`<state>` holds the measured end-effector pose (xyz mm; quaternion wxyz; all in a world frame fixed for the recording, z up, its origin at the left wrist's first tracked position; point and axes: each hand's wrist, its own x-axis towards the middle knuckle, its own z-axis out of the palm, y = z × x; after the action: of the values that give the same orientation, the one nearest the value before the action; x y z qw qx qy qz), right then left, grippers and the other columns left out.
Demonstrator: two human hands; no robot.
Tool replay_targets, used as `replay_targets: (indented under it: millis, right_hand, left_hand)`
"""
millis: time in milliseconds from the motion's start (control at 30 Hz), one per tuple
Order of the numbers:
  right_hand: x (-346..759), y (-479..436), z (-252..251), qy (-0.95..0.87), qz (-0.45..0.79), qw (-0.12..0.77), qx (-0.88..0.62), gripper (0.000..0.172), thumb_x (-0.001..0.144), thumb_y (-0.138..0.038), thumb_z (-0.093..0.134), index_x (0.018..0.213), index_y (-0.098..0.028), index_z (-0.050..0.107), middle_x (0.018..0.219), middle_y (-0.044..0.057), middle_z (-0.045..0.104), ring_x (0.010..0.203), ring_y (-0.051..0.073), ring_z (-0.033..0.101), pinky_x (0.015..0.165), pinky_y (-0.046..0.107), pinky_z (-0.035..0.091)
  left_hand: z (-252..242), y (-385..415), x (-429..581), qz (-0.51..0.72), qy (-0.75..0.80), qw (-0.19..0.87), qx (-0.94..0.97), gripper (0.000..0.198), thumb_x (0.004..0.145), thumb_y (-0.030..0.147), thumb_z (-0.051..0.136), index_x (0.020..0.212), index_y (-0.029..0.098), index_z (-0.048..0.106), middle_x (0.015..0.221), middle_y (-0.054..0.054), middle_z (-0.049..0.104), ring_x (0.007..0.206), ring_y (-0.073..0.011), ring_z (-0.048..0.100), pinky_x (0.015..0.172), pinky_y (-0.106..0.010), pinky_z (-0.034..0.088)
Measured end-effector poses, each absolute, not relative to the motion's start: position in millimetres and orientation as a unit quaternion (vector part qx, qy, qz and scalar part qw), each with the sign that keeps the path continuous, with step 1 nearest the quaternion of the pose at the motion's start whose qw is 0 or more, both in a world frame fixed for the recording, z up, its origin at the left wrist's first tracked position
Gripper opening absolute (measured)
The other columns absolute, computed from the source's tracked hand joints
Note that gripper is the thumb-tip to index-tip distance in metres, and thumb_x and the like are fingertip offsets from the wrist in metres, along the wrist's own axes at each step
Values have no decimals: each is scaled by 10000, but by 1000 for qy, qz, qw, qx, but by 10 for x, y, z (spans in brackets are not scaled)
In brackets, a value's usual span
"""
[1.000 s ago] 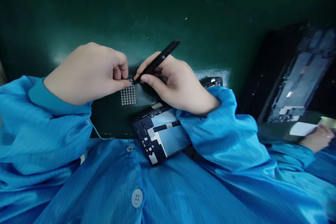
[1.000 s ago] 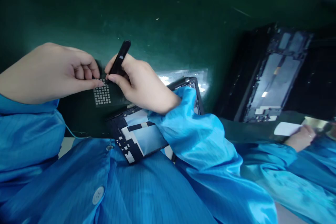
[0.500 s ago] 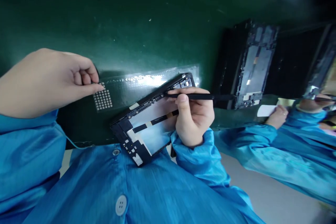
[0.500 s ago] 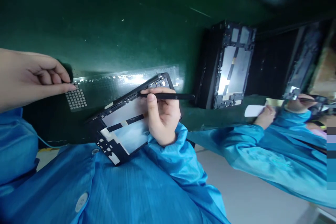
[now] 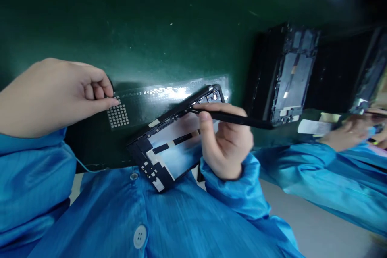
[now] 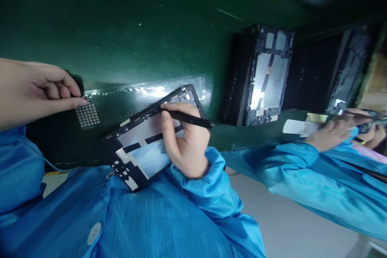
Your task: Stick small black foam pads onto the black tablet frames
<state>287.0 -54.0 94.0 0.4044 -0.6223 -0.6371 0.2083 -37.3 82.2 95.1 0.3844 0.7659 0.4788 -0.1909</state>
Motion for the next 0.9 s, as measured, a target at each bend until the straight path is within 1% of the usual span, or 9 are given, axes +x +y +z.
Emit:
replay_targets:
  millis: [67, 133, 233, 300, 433, 633, 733, 833, 900]
  right_hand:
    - [2790, -316, 1085, -661, 262, 390, -585, 176, 1128, -254, 723, 1290, -297, 777, 1187, 51, 861, 1093, 251, 842, 984, 464, 702]
    - [2671, -15, 1106, -711, 343, 338, -512, 134, 1155, -333, 696, 1259, -291, 770, 1188, 48, 865, 1085, 244, 840, 968, 434, 716]
    - [2477, 383, 928, -773, 429, 251, -394, 171, 1176, -399, 650, 1227, -269, 749, 1207, 49, 869, 1119, 239, 842, 1002, 414, 719]
    - [2389, 506, 776, -777, 457, 233, -365, 169, 1179, -378, 638, 1241, -254, 735, 1219, 56, 869, 1121, 232, 842, 1002, 402, 714]
    - [2362, 465, 655, -745, 487, 254, -378, 207, 1170, -417, 671, 1255, -244, 746, 1229, 54, 863, 1130, 221, 838, 1003, 379, 702]
    - [2323, 456, 693, -753, 474, 245, -385, 195, 1163, -406, 680, 1217, -246, 776, 1211, 50, 864, 1111, 233, 837, 1007, 391, 701]
    - [2313, 512, 691, -733, 499, 250, -389, 224, 1131, -485, 732, 1151, -268, 784, 1172, 41, 870, 1078, 241, 842, 993, 407, 719]
    - [2424, 412, 749, -650, 550, 312, -422, 294, 1082, -569, 798, 1127, -279, 776, 1086, 25, 868, 958, 214, 839, 894, 385, 738]
    - [2556, 216, 807, -584, 533, 392, -470, 241, 1097, -513, 797, 1133, -275, 777, 1045, 13, 858, 892, 186, 826, 841, 356, 727]
  left_hand:
    - [1091, 814, -232, -171, 510, 350, 767, 435, 1055, 647, 590, 1123, 242, 734, 873, 32, 760, 871, -202, 654, 792, -372, 415]
    - [1143, 799, -154, -138, 518, 345, 770, 403, 999, 625, 641, 1052, 242, 752, 907, 17, 786, 882, -203, 673, 787, -366, 425]
    - [1110, 780, -145, -104, 529, 352, 765, 320, 925, 558, 709, 964, 247, 772, 927, 1, 805, 876, -207, 706, 765, -360, 432]
    - [1081, 775, -167, -95, 525, 351, 770, 262, 920, 496, 695, 943, 247, 775, 913, 0, 799, 875, -207, 719, 761, -357, 432]
    - [1070, 780, -174, -83, 498, 348, 790, 258, 971, 457, 656, 984, 242, 798, 898, -4, 785, 892, -223, 732, 792, -361, 444]
    - [1026, 780, -153, -81, 529, 348, 769, 194, 913, 449, 759, 927, 260, 804, 812, 1, 754, 842, -235, 730, 802, -362, 458]
    - [1016, 776, -153, -63, 522, 360, 770, 187, 897, 467, 750, 890, 281, 767, 805, 8, 758, 827, -225, 722, 757, -356, 441]
    - [1047, 786, -137, -68, 530, 367, 762, 189, 895, 466, 757, 876, 278, 747, 821, 7, 765, 825, -220, 715, 757, -357, 434]
    - [1073, 794, -135, -90, 542, 365, 752, 205, 897, 470, 767, 882, 266, 758, 838, 5, 766, 835, -223, 715, 779, -360, 436]
